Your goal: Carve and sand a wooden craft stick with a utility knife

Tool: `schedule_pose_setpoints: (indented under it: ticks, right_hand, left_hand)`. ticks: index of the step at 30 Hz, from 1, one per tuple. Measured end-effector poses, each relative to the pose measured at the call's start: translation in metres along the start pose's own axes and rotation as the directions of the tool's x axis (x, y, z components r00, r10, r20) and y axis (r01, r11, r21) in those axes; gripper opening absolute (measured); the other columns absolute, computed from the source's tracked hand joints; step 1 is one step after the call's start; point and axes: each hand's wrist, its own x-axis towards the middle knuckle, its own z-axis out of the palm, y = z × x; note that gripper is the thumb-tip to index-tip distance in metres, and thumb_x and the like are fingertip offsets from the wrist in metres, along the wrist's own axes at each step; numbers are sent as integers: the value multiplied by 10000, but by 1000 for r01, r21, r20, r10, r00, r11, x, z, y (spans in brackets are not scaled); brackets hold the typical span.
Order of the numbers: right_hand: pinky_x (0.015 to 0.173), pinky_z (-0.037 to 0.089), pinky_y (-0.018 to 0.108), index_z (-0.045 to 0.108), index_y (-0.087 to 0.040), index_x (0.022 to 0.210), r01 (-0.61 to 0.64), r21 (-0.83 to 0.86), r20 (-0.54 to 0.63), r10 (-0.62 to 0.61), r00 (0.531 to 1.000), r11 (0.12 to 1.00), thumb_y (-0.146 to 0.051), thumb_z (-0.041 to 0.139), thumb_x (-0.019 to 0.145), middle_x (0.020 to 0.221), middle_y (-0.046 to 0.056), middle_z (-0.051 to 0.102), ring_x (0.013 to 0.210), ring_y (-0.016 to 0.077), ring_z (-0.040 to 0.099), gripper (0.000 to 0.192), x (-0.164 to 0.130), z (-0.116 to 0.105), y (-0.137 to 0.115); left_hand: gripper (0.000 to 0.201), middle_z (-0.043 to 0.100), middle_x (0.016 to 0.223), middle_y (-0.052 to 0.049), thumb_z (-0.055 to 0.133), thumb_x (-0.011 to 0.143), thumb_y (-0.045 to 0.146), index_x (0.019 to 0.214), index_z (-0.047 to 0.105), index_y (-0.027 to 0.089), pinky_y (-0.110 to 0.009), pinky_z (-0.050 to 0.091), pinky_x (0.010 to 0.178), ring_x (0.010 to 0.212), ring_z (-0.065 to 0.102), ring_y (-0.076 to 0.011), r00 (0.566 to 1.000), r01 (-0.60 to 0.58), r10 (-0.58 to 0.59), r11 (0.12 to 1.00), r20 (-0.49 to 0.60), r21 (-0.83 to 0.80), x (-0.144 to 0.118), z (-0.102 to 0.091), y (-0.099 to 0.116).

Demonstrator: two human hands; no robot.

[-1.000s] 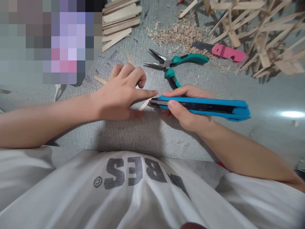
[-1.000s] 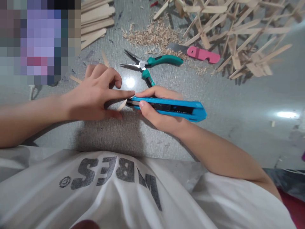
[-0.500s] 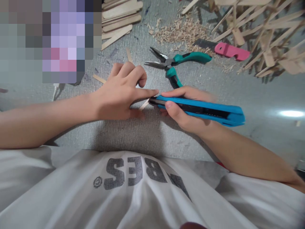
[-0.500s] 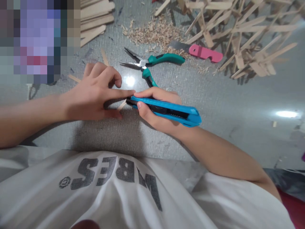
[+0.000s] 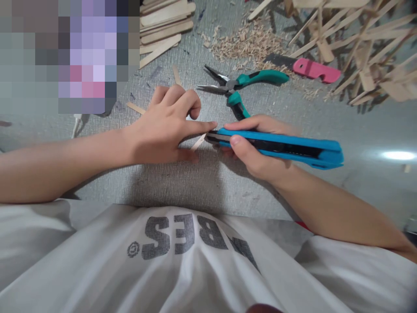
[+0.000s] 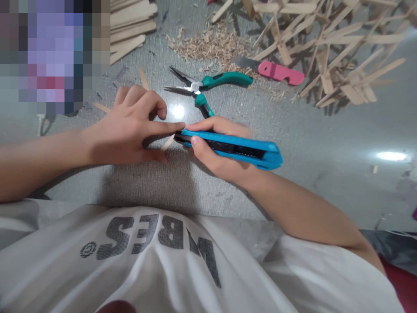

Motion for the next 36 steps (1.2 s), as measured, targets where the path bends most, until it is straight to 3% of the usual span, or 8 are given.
schedule_pose_setpoints:
  ticks: [3, 7, 10, 13, 19, 30, 36]
  right_hand:
    - [793, 730, 421, 941, -366, 1157, 94, -93, -17, -96, 995, 991, -611, 860, 1099, 966, 16, 921, 798, 246, 862, 264, 2, 2, -1]
    - [721, 713, 441, 934, -388, 1159, 110, -121, -3, -111, 994, 987, -656, 818, 1111, 941, 13, 919, 697, 237, 817, 296, 3, 4, -6]
    - [772, 741, 472, 934, -408, 1163, 80, -117, 46, -75, 996, 990, -689, 812, 1109, 972, 28, 925, 759, 267, 843, 311, 2, 2, -8]
    - [802, 743, 485, 934, -405, 1165, 52, -119, 24, -50, 998, 992, -694, 820, 1106, 966, 31, 916, 802, 287, 856, 317, 0, 1, -7]
    - [717, 673, 393, 932, -346, 1132, 100, -146, -55, -109, 993, 984, -588, 879, 1084, 940, 4, 916, 743, 222, 835, 252, 1, 5, -7]
    - [682, 679, 453, 909, -400, 1172, 70, -89, -22, -72, 997, 994, -705, 850, 1089, 935, 26, 896, 720, 263, 822, 322, -4, 7, -5]
    - [725, 687, 472, 912, -408, 1172, 86, -80, -28, -89, 996, 993, -633, 858, 1103, 949, 27, 893, 721, 263, 813, 242, -3, 8, -5]
  left_hand:
    - [706, 604, 1555, -151, 689, 1132, 713, 1725, 695, 332, -740, 471, 1211, 1479, 556, -476, 1000, -14, 14, 1000, -19, 1, -1, -2, 1]
    - [706, 611, 1540, -161, 761, 1094, 671, 1717, 712, 342, -743, 471, 1197, 1447, 552, -466, 999, -17, 17, 1000, -29, 0, 0, 0, 0]
    - [696, 599, 1533, -163, 766, 1080, 679, 1690, 740, 344, -751, 461, 1194, 1446, 529, -462, 1000, 1, -1, 1000, -8, 6, 2, 1, 0]
    - [705, 591, 1553, -170, 768, 1078, 674, 1689, 740, 322, -762, 441, 1207, 1463, 517, -474, 1000, 16, -16, 1000, 14, 0, 2, 0, 1]
    - [684, 590, 1576, -167, 650, 1140, 672, 1672, 736, 250, -774, 429, 1248, 1494, 512, -475, 1000, 21, -20, 998, 18, -58, 0, -3, 2]
    - [714, 643, 1580, -143, 699, 1115, 669, 1734, 694, 312, -719, 466, 1263, 1485, 527, -450, 1000, 24, -25, 998, -10, -60, -3, -4, 1]
    - [750, 638, 1557, -141, 694, 1102, 739, 1721, 715, 317, -710, 480, 1238, 1470, 544, -452, 1000, 7, -8, 999, -22, -35, -1, -2, 0]
